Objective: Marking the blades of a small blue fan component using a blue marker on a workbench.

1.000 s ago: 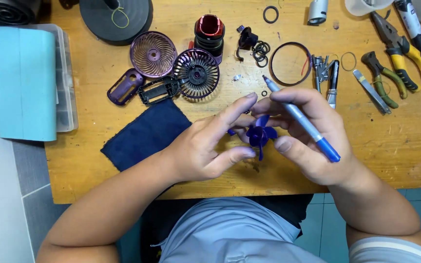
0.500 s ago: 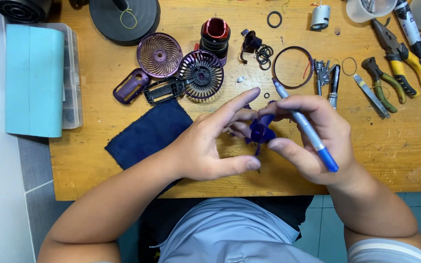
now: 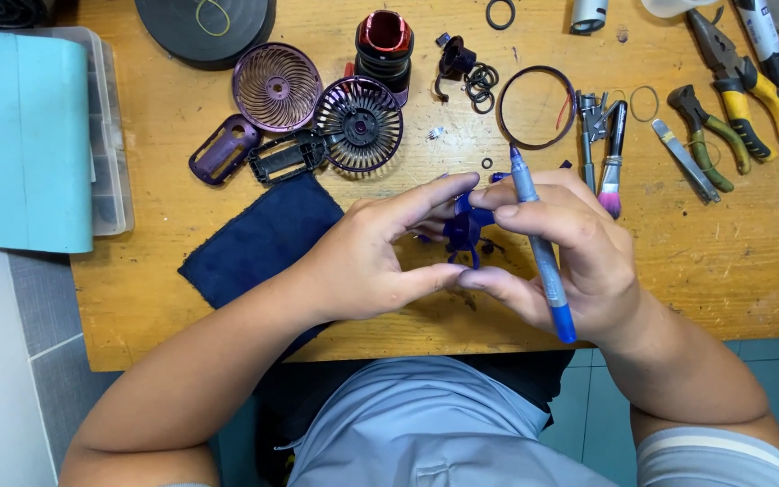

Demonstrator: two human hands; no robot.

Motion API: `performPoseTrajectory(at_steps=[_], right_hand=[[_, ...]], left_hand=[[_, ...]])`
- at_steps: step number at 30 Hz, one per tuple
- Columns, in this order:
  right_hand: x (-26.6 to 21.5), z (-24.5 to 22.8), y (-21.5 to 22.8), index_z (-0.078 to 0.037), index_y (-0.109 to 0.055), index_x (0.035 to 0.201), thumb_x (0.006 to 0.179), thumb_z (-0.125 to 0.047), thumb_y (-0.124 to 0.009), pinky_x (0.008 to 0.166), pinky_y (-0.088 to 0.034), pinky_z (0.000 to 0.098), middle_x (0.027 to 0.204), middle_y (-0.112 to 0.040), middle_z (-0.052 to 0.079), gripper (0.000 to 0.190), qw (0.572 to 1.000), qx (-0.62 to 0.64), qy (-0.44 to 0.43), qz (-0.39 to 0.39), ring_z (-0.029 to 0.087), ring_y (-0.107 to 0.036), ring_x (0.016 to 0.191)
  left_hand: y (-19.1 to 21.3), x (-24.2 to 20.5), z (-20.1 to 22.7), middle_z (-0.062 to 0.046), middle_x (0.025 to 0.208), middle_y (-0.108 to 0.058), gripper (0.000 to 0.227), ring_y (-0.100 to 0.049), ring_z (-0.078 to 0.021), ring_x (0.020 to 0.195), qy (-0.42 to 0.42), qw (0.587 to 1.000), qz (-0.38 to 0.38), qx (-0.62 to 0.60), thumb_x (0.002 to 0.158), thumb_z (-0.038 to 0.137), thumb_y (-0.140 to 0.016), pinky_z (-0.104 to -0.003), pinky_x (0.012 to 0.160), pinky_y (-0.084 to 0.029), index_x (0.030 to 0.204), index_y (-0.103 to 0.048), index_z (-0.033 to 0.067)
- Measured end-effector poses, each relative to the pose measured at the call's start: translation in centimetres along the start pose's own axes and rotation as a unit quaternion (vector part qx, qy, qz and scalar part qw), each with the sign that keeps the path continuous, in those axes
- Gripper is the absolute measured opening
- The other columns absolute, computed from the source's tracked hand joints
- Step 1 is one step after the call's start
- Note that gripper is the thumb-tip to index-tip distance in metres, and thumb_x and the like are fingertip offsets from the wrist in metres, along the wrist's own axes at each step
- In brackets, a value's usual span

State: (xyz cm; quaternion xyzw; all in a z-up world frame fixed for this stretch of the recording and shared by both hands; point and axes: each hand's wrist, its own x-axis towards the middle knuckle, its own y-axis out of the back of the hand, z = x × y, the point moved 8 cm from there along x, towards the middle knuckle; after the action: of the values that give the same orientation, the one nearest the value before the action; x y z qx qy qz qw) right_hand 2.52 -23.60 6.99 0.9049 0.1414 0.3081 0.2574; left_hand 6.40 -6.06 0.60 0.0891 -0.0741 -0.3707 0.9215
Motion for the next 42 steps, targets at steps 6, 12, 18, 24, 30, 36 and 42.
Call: performPoseTrajectory(at_steps=[6,12,18,24,30,36,42], right_hand=[[-0.1,-0.3,-0.2,-0.001,-0.058,0.141,0.1,-0.025,-0.1,0.114,-0.068,0.0523,0.135,-0.079,0.033,0.064,0.999,-0.027,0.03,-0.005,0.046,-0.082,0.126],[0.0,-0.4,-0.2,-0.001,-0.058,0.14,0.1,-0.024,-0.1,0.113,-0.069,0.0534,0.131,-0.079,0.033,0.063,0.999,-0.02,0.032,-0.002,0.046,-0.083,0.125],[-2.4,2.1,1.2,-0.001,-0.048,0.154,0.107,-0.021,-0.083,0.13,-0.068,0.0469,0.147,-0.07,0.03,0.062,0.991,0.112,0.011,0.078,0.041,-0.078,0.141],[-1.8,1.2,3.1,-0.003,-0.062,0.132,0.126,-0.032,-0.055,0.088,-0.07,0.0492,0.105,-0.071,0.025,0.03,0.98,0.052,0.086,0.17,0.037,-0.077,0.093],[-1.5,0.1,2.6,0.0,-0.064,0.123,0.114,-0.023,-0.065,0.101,-0.073,0.0455,0.112,-0.078,0.025,0.024,0.995,0.063,-0.019,0.076,0.041,-0.082,0.11],[-0.2,-1.1,2.3,0.005,-0.066,0.118,0.11,-0.017,-0.069,0.094,-0.073,0.0473,0.106,-0.078,0.025,0.023,0.997,0.033,0.048,0.049,0.044,-0.082,0.104],[-1.5,-0.1,2.3,-0.002,-0.06,0.122,0.115,-0.023,-0.063,0.104,-0.074,0.0491,0.105,-0.079,0.022,0.023,0.996,0.073,0.004,0.059,0.047,-0.087,0.113]], left_hand=[[-0.1,0.2,0.0,-0.014,0.16,-0.076,0.081,-0.08,-0.0255,0.142,-0.022,1.0,-0.011,0.018,0.102,0.023,-0.091,-0.038,0.123,-0.062,0.17,-0.049,0.01],[0.0,0.2,0.2,-0.014,0.165,-0.072,0.08,-0.076,-0.0279,0.149,-0.025,0.999,-0.01,0.032,0.103,0.024,-0.09,-0.04,0.128,-0.059,0.17,-0.049,0.0078],[0.7,0.0,1.0,-0.013,0.16,-0.076,0.078,-0.08,-0.0235,0.141,-0.034,0.998,0.018,0.043,0.109,0.026,-0.089,-0.035,0.128,-0.061,0.173,-0.046,0.0123],[1.1,-0.3,0.4,-0.012,0.151,-0.075,0.078,-0.078,-0.0227,0.122,-0.043,0.996,0.04,0.07,0.11,0.019,-0.09,-0.036,0.119,-0.064,0.174,-0.046,0.0141],[1.0,-0.2,0.8,-0.014,0.152,-0.077,0.08,-0.08,-0.024,0.14,-0.052,0.998,0.029,0.018,0.111,0.011,-0.089,-0.039,0.133,-0.065,0.175,-0.041,0.0109],[0.8,-0.4,0.8,-0.013,0.155,-0.077,0.078,-0.082,-0.0216,0.138,-0.05,0.999,0.004,0.001,0.113,0.013,-0.086,-0.038,0.134,-0.062,0.175,-0.039,0.0095],[0.4,-0.5,1.0,-0.017,0.164,-0.072,0.076,-0.078,-0.0245,0.146,-0.044,0.998,-0.029,-0.023,0.113,0.003,-0.079,-0.039,0.138,-0.06,0.176,-0.037,0.0098]])
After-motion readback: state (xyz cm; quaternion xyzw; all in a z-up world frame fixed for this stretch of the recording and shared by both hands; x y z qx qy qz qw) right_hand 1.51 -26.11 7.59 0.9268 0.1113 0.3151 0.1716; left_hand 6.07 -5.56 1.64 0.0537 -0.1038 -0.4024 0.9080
